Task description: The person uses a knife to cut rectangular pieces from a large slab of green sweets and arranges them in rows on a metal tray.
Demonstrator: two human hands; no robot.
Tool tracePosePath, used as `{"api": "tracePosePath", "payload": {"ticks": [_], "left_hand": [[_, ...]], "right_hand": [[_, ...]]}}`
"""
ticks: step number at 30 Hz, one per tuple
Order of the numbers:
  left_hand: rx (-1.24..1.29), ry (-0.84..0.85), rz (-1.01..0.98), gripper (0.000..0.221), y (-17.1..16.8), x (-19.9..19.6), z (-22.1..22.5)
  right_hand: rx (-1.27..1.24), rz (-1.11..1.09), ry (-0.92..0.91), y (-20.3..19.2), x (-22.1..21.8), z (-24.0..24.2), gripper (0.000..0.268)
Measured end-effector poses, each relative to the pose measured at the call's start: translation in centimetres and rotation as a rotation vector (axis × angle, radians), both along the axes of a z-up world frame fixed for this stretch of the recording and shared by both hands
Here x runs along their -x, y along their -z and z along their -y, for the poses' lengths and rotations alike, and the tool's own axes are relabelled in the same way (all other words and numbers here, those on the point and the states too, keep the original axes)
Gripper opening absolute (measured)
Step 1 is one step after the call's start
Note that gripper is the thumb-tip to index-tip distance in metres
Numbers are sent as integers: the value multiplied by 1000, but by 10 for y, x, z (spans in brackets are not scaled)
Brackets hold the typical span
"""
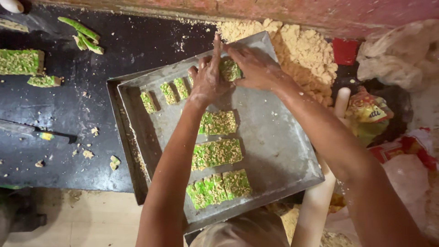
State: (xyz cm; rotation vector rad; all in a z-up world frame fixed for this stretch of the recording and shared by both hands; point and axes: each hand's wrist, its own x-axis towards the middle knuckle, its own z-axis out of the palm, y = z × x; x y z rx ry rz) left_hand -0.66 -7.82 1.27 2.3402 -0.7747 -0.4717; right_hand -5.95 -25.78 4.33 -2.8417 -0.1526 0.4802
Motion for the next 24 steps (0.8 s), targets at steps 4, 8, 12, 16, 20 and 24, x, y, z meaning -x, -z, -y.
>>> {"api": "tracePosePath", "payload": {"ticks": [4, 8, 12, 16, 20, 24], "left_hand": [[-47, 49, -19, 134, -7, 2, -3], [-41, 39, 26, 134, -7, 5, 6], [-13, 18, 57, 126, -2, 5, 20], [-97, -4, -10, 123, -4, 6, 26], [-70, -18, -22, 125, -10, 8, 24], [-54, -23, -51, 136, -8, 7, 25]], "right_hand": [[57, 17, -6, 7, 5, 11, 107], [101, 54, -43, 2, 11, 20, 107], [297, -27, -57, -9, 11, 26, 97], [207, -5, 3, -20, 10, 30, 102], [80, 27, 63, -21, 16, 25, 113], [111, -39, 204, -16, 22, 13, 118]]}}
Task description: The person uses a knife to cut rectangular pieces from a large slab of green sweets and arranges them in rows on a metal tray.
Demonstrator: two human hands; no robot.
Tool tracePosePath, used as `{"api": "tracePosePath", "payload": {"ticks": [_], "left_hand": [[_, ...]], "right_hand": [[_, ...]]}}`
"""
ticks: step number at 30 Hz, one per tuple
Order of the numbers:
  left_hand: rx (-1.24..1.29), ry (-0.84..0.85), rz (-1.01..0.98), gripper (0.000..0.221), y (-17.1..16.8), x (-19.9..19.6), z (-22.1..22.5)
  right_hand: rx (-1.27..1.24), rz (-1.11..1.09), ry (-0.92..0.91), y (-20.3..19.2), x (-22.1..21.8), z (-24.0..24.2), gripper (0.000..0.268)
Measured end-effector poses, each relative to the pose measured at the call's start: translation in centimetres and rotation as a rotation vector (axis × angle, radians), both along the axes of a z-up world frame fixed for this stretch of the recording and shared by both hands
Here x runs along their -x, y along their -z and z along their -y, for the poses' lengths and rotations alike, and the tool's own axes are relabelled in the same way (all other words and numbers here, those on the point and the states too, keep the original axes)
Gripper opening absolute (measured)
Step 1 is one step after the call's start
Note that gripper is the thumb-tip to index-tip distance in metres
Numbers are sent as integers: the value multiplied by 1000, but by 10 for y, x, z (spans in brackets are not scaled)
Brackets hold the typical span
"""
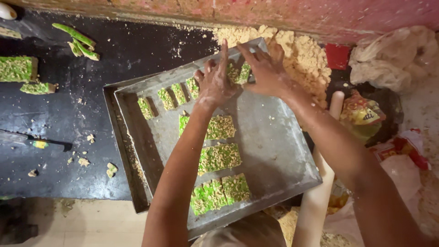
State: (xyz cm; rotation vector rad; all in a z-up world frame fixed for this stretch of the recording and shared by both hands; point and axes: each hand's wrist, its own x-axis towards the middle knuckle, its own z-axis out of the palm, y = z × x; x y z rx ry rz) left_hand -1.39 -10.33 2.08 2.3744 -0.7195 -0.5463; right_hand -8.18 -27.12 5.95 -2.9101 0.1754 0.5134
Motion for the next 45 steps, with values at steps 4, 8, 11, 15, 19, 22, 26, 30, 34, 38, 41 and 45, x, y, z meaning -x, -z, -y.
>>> {"api": "tracePosePath", "payload": {"ticks": [4, 8, 11, 15, 19, 22, 26, 30, 34, 38, 41, 45], "left_hand": [[21, 4, -23, 139, 6, -2, 5], [11, 4, -16, 138, 6, -2, 5], [-21, 7, -49, 141, 3, -1, 4], [-3, 18, -34, 140, -9, 0, 0], [1, 97, 92, 127, -29, 2, -58], [-80, 16, 253, 125, -44, -9, -151], [-301, -150, 63, 138, -46, -19, -235], [-255, -84, 125, 149, -28, -20, -240], [-230, -109, 44, 135, -5, -22, -234], [-252, -113, 93, 122, 2, -27, -240], [-280, -75, 35, 132, -4, -27, -246], [-165, -14, 115, 135, -17, -13, -252]], "right_hand": [[-6, 89, -75, 1, -3, -7, 113], [27, 106, -130, -8, -6, -7, 107], [41, -79, -84, -17, -6, 2, 108], [1, -59, -100, -22, -5, 15, 113], [-323, 226, -91, -24, 17, 25, 86], [-311, 529, -15, -25, 42, 11, 20], [-220, 393, -94, -12, 48, -48, 26], [-295, 371, -427, 6, -3, -126, 48], [-160, 185, -506, 22, -48, -187, 73], [-8, -24, -446, 13, -66, -220, 93], [-28, -211, -244, 3, -68, -237, 95], [-95, -4, -349, -17, -55, -237, 99]]}}
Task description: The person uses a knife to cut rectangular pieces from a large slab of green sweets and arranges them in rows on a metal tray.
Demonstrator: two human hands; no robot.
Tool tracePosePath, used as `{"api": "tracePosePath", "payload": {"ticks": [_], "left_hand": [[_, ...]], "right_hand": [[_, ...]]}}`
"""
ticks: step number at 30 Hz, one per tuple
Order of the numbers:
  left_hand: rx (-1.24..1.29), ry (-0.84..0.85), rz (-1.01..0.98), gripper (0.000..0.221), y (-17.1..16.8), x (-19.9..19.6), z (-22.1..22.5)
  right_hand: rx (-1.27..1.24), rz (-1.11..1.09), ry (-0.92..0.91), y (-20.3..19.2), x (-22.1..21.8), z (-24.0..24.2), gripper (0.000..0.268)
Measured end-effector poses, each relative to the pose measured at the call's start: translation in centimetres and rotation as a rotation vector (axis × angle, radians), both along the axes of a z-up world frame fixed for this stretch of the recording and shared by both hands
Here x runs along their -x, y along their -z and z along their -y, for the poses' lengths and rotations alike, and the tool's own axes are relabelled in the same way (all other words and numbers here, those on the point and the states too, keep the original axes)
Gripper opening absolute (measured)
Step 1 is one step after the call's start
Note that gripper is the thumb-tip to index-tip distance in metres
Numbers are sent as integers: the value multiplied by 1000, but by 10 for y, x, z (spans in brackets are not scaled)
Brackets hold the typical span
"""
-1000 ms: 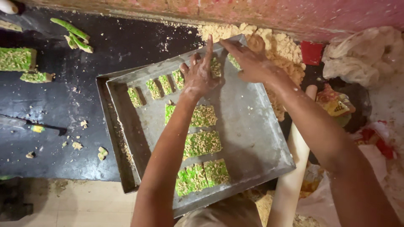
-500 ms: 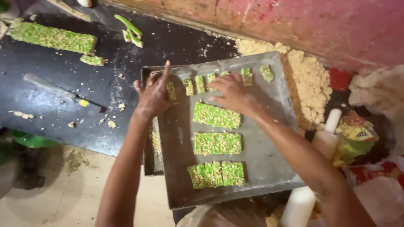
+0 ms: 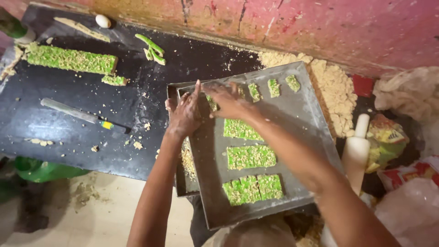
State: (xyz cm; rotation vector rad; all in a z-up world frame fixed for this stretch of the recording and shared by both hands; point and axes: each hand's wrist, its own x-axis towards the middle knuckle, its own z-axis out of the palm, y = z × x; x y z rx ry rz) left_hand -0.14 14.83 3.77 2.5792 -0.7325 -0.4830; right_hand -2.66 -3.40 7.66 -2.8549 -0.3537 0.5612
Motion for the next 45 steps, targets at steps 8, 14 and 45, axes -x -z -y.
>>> {"api": "tracePosePath", "payload": {"ticks": [8, 14, 45], "left_hand": [[147, 281, -151, 130, -11, 66, 37], [127, 216, -216, 124, -8, 72, 48], [418, 150, -1, 142, 6, 98, 51]], "right_hand": [[251, -411, 162, -48, 97, 23, 105], [-82, -51, 205, 0, 111, 28, 107], [-318, 5, 153, -13, 134, 107, 96]]}}
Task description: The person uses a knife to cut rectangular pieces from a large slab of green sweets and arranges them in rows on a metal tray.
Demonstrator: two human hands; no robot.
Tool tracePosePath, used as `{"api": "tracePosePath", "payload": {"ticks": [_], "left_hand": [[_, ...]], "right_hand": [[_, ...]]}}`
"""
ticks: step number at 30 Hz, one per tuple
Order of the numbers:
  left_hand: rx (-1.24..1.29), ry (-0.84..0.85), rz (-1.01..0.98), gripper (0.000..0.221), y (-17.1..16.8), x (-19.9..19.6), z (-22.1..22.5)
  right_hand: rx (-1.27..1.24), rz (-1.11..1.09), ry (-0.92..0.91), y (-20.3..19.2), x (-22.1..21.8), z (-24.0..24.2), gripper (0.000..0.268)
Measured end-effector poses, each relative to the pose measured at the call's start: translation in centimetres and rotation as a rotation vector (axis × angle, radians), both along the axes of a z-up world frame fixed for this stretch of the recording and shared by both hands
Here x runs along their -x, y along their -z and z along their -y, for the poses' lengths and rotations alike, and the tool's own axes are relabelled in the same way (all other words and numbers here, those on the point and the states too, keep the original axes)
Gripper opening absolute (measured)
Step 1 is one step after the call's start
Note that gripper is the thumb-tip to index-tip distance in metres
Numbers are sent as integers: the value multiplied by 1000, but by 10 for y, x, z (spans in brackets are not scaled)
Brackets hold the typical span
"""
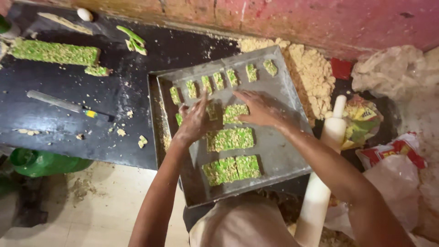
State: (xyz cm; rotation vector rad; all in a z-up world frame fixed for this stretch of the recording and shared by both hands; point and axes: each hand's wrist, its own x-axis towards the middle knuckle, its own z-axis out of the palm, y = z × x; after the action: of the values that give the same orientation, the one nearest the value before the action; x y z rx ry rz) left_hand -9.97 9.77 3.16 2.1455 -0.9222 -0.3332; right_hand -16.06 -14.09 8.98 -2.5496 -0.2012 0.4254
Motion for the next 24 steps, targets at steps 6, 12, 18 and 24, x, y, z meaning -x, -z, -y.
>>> {"api": "tracePosePath", "payload": {"ticks": [6, 12, 18, 24], "left_hand": [[-297, 103, -61, 141, -6, 4, 47], [-243, 34, -103, 141, 3, 0, 66], [-340, -76, -78, 139, 10, -6, 73], [-158, -42, -16, 153, 1, 0, 90]], "right_hand": [[422, -112, -102, 3, 6, -9, 93], [417, -22, -154, 9, -6, 13, 81], [399, -40, -142, 41, -17, 48, 79], [326, 53, -171, 56, -14, 67, 99]]}}
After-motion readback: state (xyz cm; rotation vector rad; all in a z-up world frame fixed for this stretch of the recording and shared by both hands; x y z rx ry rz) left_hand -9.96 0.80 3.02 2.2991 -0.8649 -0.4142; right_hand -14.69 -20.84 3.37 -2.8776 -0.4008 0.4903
